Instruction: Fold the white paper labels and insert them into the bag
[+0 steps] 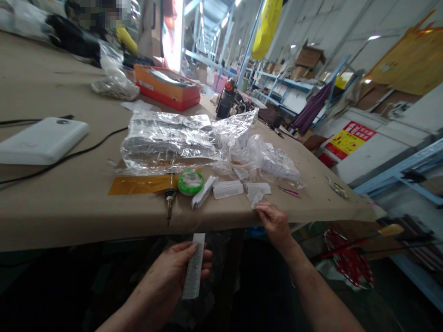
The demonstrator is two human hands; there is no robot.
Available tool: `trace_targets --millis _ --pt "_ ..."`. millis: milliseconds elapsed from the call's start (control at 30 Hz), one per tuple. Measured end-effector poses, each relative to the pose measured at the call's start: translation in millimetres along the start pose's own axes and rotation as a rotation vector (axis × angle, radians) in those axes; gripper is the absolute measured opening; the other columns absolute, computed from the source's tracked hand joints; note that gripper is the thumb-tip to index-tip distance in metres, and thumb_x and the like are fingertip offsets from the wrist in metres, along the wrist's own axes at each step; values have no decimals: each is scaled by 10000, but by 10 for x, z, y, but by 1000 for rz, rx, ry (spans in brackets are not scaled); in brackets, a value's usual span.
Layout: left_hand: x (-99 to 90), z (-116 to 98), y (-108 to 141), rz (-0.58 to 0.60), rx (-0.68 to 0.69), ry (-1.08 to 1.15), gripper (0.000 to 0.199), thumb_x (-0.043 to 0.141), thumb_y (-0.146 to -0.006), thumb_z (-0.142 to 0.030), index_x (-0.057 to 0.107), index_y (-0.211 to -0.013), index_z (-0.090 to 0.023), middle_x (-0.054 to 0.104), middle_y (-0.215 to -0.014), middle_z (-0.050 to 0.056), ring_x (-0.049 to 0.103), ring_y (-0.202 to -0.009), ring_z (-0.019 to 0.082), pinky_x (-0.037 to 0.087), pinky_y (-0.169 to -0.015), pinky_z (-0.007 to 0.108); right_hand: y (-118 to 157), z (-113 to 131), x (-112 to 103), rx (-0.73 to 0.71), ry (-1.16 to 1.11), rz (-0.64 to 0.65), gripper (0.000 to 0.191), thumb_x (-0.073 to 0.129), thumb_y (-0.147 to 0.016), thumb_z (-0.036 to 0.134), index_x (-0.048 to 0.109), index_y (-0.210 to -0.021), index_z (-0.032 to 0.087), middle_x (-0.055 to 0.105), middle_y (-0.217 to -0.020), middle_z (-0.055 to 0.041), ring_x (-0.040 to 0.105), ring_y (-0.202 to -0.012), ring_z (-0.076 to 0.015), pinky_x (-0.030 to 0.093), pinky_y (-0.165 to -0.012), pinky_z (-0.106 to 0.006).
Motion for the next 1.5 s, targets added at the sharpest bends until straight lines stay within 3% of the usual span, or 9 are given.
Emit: trace_targets --millis 200,267,367,500,600,833,1133,1367,1500 --pt "15 -2 -2 14 4 -14 74 564 -837 -124 566 -893 -76 700 -729 123 634 -511 144 545 -528 267 -35 -36 -35 34 -28 -105 104 549 -870 228 649 -859 206 681 -900 -62 642 -872 -195 525 -812 -357" --pt "7 12 2 25 3 -5 93 572 -833 -139 569 -901 -75 701 -736 124 638 -525 152 547 -540 278 -3 119 -54 37 -67 -178 80 545 -873 214 625 -869 209 671 -937 -62 635 -911 -196 518 -841 -373" --pt "6 29 26 42 2 15 99 564 -836 -152 584 -892 -73 697 -728 118 642 -545 160 547 -560 291 107 591 9 -57 -211 -218 131 543 -856 131 595 -930 226 650 -1039 -63 596 -1053 -217 477 -933 -436" --pt "47 12 27 133 48 106 74 560 -805 -96 621 -837 -68 683 -680 96 620 -524 144 510 -521 247 318 1337 368 -380 -257 106 161 513 -856 111 584 -957 216 645 -1101 -75 533 -1165 -245 436 -981 -479" --pt "14 -8 -7 146 115 204 90 557 -753 -21 633 -729 -63 666 -630 85 607 -521 124 468 -499 199 444 1577 582 -506 -209 185 128 489 -881 121 589 -924 187 654 -1094 -93 525 -1176 -229 430 -995 -449" --pt "-126 8 -65 26 142 287 102 573 -726 -5 601 -674 -88 643 -620 59 598 -530 113 451 -508 193 477 1651 728 -564 -95 251 175 438 -898 119 606 -912 165 656 -1115 -98 492 -1221 -223 396 -1045 -435" --pt "-140 -2 -85 51 183 240 52 589 -721 -41 605 -705 -88 622 -635 40 595 -559 117 451 -535 204 474 1755 716 -528 27 252 217 404 -897 114 618 -892 154 648 -1149 -95 480 -1235 -234 337 -1091 -457" --pt "-137 5 -70 72 180 268 48 631 -676 -51 612 -696 -90 628 -657 42 594 -584 115 460 -571 207 474 1742 747 -530 24 285 200 416 -890 108 614 -892 141 646 -1145 -105 493 -1222 -234 382 -1075 -443" --pt "-137 29 -61 77 163 313 101 677 -700 -156 602 -661 -102 623 -634 38 576 -555 108 449 -541 207 494 1729 781 -514 32 307 201 414 -884 110 611 -866 145 643 -1150 -112 498 -1217 -245 391 -1066 -457"
Point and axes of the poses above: each hand's wrist, its own y-axis away from the middle knuckle, its own x-axis out of the palm, z = x × y, the point moved 5 cm from there along -y, towards the middle knuckle
